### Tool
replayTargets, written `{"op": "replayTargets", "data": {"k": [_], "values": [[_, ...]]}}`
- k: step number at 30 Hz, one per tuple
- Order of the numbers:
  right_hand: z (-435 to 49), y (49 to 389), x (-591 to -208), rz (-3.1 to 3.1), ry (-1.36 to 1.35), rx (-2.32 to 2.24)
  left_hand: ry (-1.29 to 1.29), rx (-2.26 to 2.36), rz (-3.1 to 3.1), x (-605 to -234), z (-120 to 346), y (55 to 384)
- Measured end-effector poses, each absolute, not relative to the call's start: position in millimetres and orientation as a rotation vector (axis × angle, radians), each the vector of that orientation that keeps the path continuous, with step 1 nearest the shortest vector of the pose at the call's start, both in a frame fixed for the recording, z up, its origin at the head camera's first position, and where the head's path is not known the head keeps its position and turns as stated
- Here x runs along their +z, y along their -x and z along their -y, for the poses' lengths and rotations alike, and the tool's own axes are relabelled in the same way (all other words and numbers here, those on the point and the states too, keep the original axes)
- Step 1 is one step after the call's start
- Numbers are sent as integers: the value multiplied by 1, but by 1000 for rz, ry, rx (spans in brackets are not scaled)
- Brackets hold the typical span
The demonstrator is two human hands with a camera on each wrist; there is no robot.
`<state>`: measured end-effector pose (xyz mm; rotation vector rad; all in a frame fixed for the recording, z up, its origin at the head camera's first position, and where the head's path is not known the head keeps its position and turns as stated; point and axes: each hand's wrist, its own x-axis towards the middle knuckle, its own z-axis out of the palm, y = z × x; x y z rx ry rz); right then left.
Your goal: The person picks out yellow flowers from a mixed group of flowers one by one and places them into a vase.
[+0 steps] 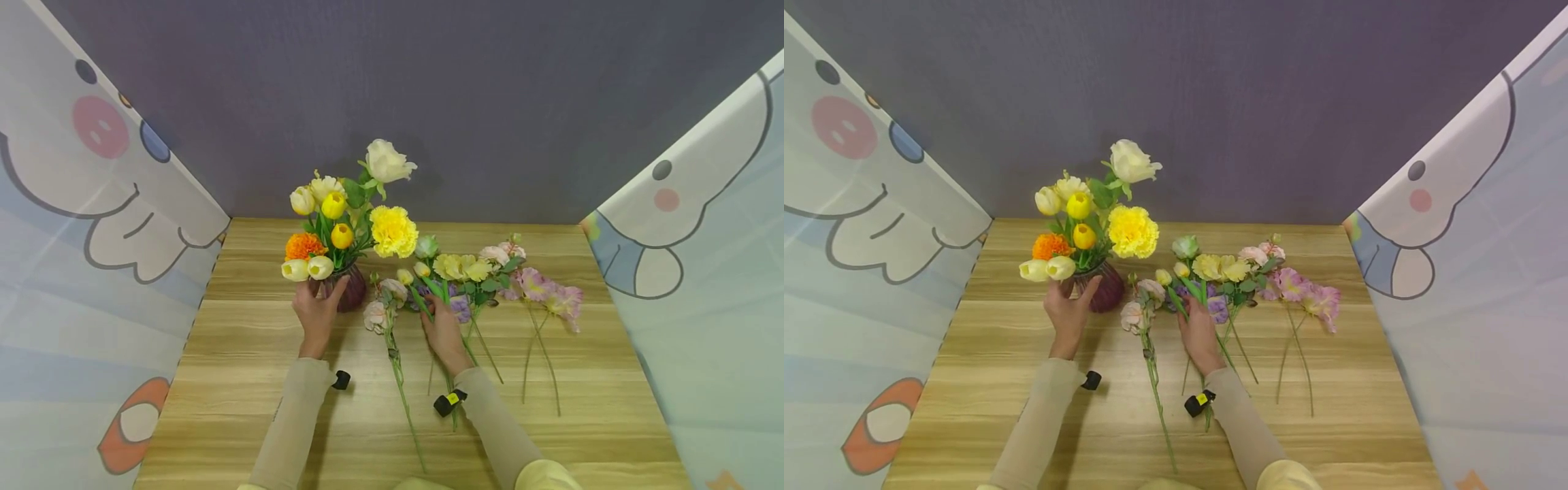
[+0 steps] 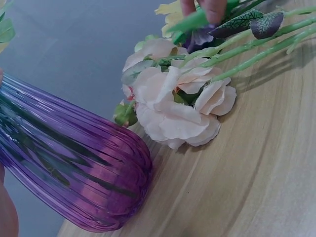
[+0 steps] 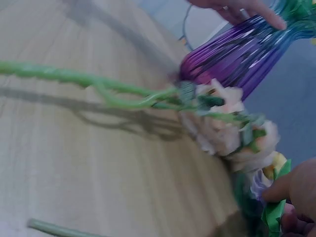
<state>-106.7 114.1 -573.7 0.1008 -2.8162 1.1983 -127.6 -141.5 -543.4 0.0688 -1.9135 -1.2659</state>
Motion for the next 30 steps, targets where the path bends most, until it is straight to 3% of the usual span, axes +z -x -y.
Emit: {"op": "replayTargets", "data": {"k": [8, 16, 24, 30], "values": [[-125, 111, -553, 2551, -190, 1243, -104, -1202, 1983, -540, 142, 122], [-137, 115, -510, 2265, -31, 1622, -108, -1056, 2208, -528, 154, 115], [-139, 115, -469, 1821, -39, 1915, 94, -1359, 2227, -523, 170, 120], [-137, 119, -445, 1493, -148, 2088, 81, -1417, 2222, -523, 171, 119]]}}
